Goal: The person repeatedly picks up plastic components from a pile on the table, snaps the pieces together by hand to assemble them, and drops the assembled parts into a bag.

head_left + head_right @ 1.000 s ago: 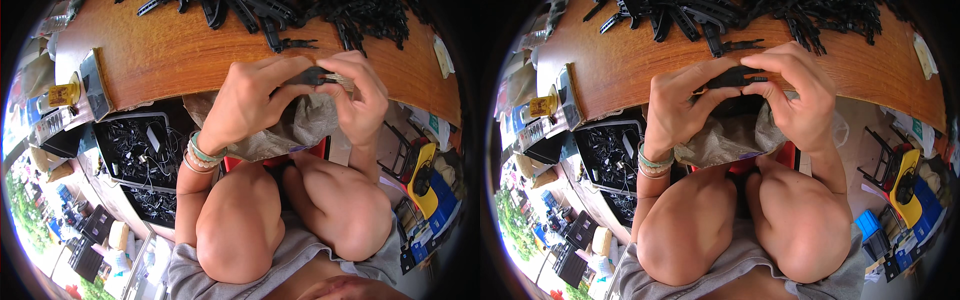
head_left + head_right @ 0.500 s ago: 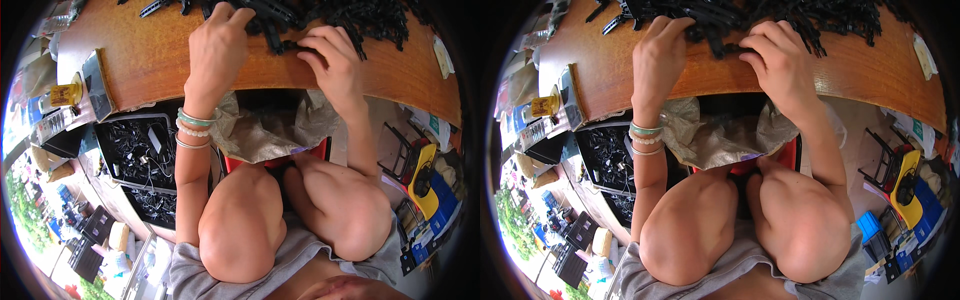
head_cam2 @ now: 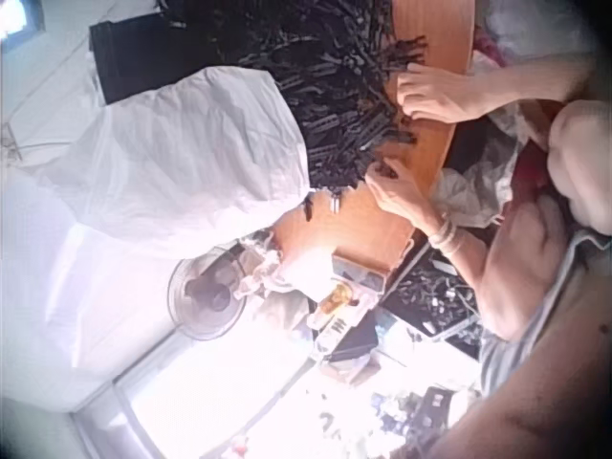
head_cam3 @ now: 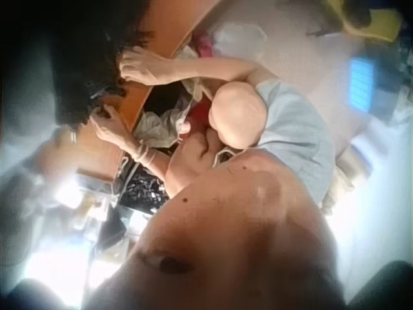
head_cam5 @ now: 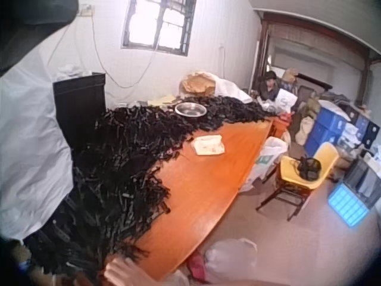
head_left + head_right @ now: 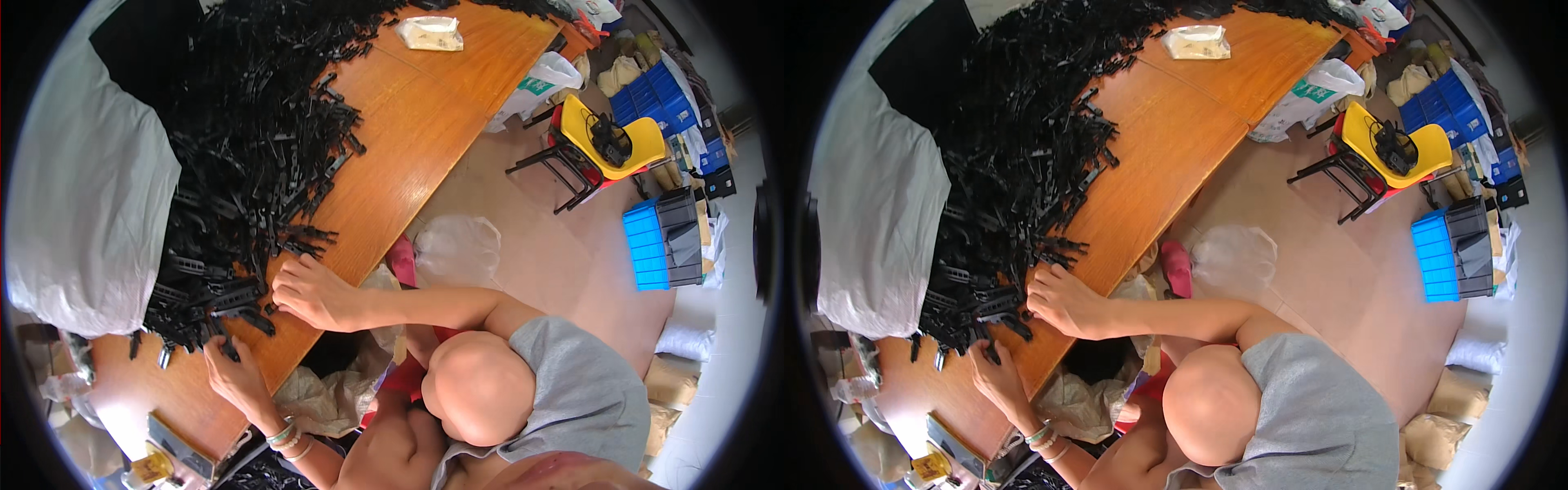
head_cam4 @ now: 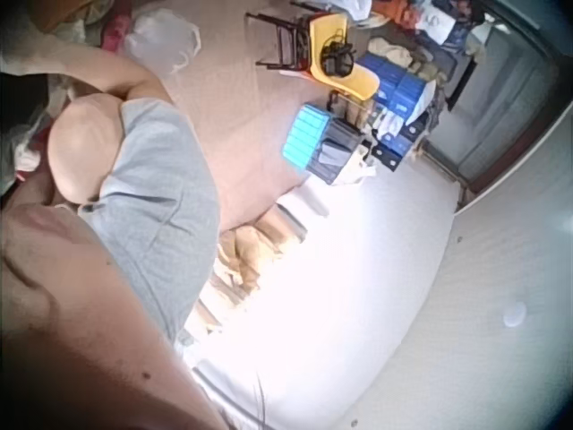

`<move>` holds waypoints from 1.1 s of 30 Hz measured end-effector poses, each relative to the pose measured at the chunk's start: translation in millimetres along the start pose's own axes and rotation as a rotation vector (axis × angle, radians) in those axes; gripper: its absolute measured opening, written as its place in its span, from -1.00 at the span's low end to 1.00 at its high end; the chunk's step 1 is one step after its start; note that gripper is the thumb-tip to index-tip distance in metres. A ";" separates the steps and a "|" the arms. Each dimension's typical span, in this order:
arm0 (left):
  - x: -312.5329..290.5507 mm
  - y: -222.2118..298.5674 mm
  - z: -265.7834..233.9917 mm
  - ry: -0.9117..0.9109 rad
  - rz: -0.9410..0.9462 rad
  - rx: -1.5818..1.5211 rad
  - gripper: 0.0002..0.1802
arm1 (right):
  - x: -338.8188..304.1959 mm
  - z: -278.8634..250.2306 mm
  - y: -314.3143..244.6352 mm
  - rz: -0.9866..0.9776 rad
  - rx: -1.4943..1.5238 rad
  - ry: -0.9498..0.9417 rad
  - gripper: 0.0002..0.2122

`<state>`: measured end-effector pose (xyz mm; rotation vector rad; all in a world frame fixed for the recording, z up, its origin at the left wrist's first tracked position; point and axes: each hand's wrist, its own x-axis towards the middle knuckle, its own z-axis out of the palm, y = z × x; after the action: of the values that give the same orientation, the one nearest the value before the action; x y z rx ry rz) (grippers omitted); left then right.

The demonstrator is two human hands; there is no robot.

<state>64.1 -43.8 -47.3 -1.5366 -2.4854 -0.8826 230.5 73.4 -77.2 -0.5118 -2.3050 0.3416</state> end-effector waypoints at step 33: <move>-22.0 77.3 -30.0 -0.241 -0.119 -0.660 -0.65 | 8.1 -55.9 -19.1 0.289 0.771 -0.067 -0.75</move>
<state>133.6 -51.3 2.4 -1.7555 -2.6135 -1.7722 260.3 65.4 -26.2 -0.4274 -1.9459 1.3289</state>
